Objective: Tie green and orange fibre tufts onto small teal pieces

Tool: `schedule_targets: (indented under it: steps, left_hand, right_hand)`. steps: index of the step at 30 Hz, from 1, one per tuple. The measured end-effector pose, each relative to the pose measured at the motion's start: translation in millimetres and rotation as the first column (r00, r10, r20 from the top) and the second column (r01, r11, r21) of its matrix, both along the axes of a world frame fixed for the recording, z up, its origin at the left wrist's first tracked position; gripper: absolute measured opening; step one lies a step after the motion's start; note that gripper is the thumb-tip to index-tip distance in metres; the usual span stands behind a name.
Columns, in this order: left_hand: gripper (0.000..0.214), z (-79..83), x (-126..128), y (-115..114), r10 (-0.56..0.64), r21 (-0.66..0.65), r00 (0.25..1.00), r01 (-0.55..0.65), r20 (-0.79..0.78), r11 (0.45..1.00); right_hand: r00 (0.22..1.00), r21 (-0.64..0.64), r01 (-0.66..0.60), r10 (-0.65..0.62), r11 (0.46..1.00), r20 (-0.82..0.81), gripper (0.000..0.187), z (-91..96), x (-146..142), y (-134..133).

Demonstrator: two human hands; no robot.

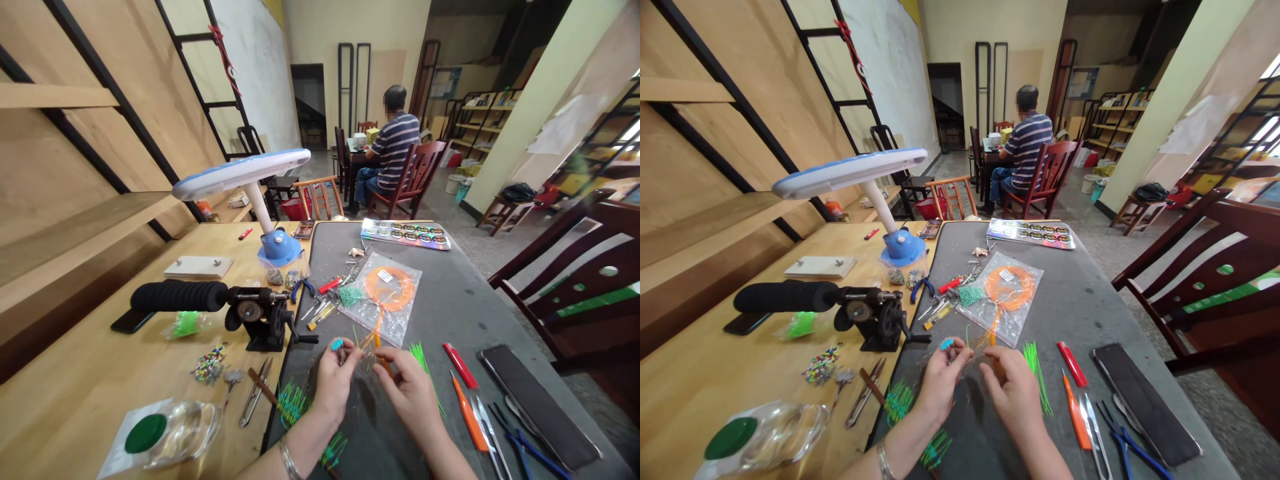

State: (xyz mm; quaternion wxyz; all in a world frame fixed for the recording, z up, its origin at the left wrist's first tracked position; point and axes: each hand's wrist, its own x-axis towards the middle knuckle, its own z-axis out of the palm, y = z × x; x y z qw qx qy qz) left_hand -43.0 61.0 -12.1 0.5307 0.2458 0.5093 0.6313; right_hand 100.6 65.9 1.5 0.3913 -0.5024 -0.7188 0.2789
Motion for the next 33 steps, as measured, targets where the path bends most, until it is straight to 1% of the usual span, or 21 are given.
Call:
schedule_targets:
  steps: [1,3,7,11,14,21,23,26,27,30,33]
  left_hand:
    - [0.031,0.2,0,0,0.0,0.003,1.0,0.0,0.008,1.0]
    - [0.032,0.6,0,0,-0.002,0.011,1.0,0.002,0.026,1.0]
    - [0.033,0.2,0,0,0.0,0.021,0.999,0.0,0.043,1.0]
    - [0.033,0.1,1,1,-0.001,0.01,0.999,0.0,0.052,1.0]
    - [0.034,1.9,1,0,-0.009,-0.004,0.998,0.009,0.062,1.0]
    - [0.035,10.2,2,-4,-0.114,0.027,0.989,0.112,0.095,0.993]
    - [0.035,10.4,1,-4,-0.105,0.034,0.991,0.103,0.08,0.994]
    - [0.035,9.3,0,-3,-0.064,0.037,0.996,0.062,0.069,0.997]
    - [0.035,9.2,0,-3,-0.051,0.037,0.996,0.049,0.071,0.998]
    - [0.034,9.9,0,-3,-0.039,0.026,0.997,0.037,0.068,0.999]
    - [0.034,11.0,0,-4,-0.035,0.011,0.998,0.035,0.057,0.999]
  right_hand:
    - [0.999,0.049,-0.03,0.028,0.998,0.047,0.019,-0.3,-1,-1]
    - [0.992,0.098,-0.062,0.051,0.993,0.114,0.016,-0.9,-4,-3]
    - [0.989,0.122,-0.04,0.022,0.992,0.15,0.009,-2.9,-11,-2]
    - [0.989,0.111,-0.041,0.025,0.993,0.143,0.007,-3.5,-14,0]
    - [0.991,0.088,-0.037,0.025,0.995,0.129,0.011,-0.8,-14,1]
    - [0.996,0.015,-0.005,0.004,1.0,0.086,0.015,6.7,-19,4]
    - [0.997,-0.014,-0.005,0.007,1.0,0.077,0.015,6.5,-19,3]
    - [0.994,-0.039,-0.007,0.011,0.999,0.112,0.015,4.9,-16,0]
    - [0.991,-0.035,-0.004,0.009,0.999,0.131,0.016,4.3,-15,-1]
    - [0.986,-0.017,0.007,-0.004,1.0,0.165,0.011,4.1,-13,-3]
    - [0.987,-0.007,0.003,-0.002,1.0,0.159,0.015,6.4,-15,-3]
